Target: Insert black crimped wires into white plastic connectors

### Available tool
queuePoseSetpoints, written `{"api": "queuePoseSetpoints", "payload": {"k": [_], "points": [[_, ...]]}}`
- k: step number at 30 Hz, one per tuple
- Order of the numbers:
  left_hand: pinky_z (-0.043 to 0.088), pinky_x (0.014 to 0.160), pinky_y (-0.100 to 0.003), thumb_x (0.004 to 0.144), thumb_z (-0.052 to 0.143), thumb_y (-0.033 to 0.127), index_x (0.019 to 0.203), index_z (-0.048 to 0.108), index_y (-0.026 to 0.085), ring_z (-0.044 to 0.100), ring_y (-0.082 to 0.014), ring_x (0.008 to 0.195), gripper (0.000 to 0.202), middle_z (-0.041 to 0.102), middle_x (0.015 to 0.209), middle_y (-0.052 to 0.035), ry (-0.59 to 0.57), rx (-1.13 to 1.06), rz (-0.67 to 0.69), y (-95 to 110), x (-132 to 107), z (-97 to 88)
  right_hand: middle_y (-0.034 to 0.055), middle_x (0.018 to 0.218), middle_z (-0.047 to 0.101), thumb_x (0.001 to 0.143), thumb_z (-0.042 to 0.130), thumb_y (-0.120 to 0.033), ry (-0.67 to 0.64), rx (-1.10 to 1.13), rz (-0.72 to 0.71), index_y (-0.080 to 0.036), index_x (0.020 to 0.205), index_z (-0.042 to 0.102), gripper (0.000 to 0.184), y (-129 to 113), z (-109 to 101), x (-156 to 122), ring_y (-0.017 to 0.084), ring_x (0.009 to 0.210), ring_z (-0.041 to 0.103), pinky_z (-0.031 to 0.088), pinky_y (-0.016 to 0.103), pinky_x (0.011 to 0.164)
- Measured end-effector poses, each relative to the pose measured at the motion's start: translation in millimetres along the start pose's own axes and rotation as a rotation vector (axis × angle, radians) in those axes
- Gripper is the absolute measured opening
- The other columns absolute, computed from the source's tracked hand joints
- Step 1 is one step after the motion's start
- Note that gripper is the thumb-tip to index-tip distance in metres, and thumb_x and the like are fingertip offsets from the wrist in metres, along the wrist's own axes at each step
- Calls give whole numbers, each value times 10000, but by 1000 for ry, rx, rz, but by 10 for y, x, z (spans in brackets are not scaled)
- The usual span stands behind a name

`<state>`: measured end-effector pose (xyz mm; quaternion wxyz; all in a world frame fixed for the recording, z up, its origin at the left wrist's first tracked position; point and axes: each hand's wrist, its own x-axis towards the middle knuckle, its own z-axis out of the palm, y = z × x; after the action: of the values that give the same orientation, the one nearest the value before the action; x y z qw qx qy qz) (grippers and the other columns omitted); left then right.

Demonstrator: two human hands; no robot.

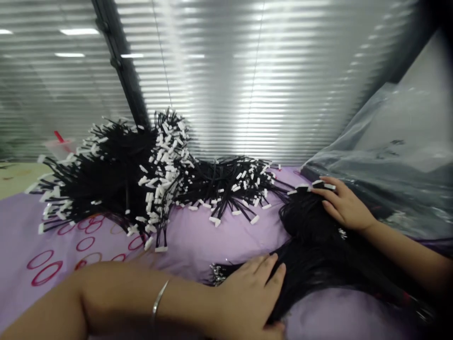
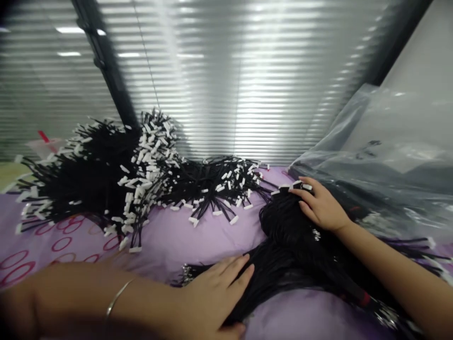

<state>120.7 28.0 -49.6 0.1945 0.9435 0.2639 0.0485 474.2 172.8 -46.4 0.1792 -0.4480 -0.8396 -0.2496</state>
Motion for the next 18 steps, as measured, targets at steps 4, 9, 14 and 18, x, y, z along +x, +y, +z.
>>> {"api": "queuePoseSetpoints", "payload": {"k": [4,9,14,18], "points": [[267,1120,-459,823,362,535,1432,186,42,215,-361,1367,803,173,1480,-246,4,16,37,-102,-47,36,215,1272,414,852,380,-288,60,-109,-51,-107,1112,611,392,-13,-31,19,287,1183,430,394,433,974],[287,1122,-408,904,311,384,1369,368,112,326,-294,1339,541,371,1414,-193,12,147,272,-521,-429,89,166,1352,395,784,479,-167,51,-225,-191,-196,1107,624,355,-365,-592,271,310,1255,370,344,498,983],[208,1161,-271,931,286,283,1325,422,196,391,-148,1311,426,530,1319,-23,71,186,400,-711,-904,29,106,1270,503,799,483,-112,168,27,-365,-217,1017,637,287,-1392,-1222,1104,256,1180,426,332,463,972],[211,1147,-251,910,370,331,1238,503,213,426,-121,1280,373,559,1288,-14,143,117,384,-722,-955,38,82,1105,587,826,511,-207,64,282,-173,-174,978,629,196,-2203,-1030,2175,209,1069,498,372,400,953]]}}
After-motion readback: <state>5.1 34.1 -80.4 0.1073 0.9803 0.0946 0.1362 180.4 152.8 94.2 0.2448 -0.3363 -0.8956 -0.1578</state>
